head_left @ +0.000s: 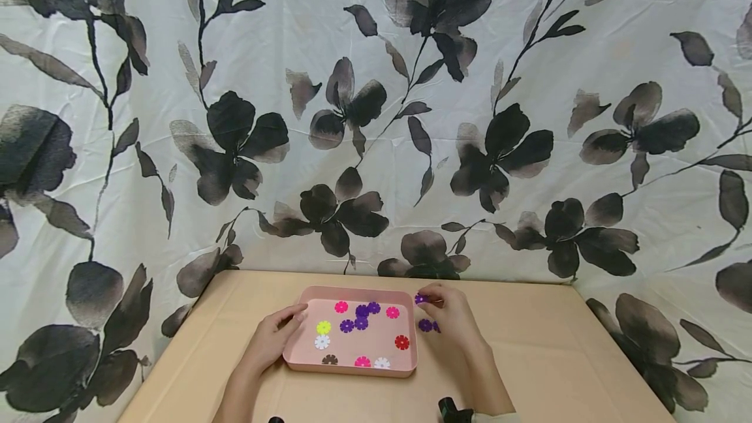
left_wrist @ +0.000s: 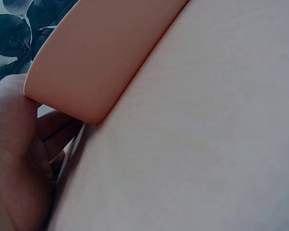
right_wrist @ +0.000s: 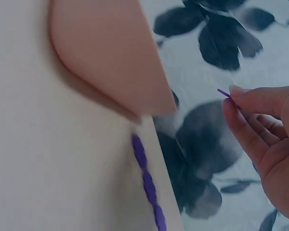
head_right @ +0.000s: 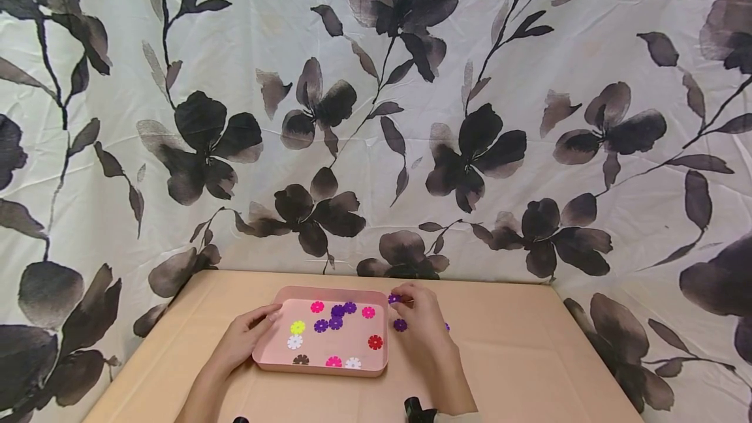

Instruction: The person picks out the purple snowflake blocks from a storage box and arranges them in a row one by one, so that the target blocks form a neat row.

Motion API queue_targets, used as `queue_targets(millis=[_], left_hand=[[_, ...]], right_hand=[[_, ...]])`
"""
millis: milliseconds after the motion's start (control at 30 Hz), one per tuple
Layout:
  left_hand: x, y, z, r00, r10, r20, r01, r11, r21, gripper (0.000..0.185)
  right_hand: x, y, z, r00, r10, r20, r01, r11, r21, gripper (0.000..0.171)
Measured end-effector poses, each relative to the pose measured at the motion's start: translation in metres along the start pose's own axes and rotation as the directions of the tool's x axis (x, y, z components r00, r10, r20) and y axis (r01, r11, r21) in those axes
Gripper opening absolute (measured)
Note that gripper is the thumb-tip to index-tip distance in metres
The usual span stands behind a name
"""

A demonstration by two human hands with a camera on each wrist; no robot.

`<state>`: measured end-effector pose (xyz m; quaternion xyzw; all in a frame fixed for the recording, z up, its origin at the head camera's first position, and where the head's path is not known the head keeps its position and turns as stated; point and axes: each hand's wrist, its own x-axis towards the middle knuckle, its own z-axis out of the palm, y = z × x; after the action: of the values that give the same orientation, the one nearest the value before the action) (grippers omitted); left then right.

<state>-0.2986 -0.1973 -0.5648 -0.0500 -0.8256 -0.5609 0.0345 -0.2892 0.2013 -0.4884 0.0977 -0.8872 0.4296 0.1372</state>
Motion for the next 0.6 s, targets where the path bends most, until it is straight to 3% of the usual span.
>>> queue_targets(millis=[233, 600], left_hand=[[0.003, 0.000, 0.005, 1.000, -0.008, -0.017, 0.008, 1.000, 0.009, 0.036], [0.006, 0.003, 0.010, 0.999, -0.008, -0.035, 0.008, 1.000, 0.007, 0.036]], right_hand=[[0.006, 0.029, -0.035, 0.998, 0.017, -0.062, -0.019, 1.000, -0.020, 0.024], [0.007, 0.078, -0.079, 0.992, 0.106, -0.064, -0.113, 0.988, -0.106, 0.026]])
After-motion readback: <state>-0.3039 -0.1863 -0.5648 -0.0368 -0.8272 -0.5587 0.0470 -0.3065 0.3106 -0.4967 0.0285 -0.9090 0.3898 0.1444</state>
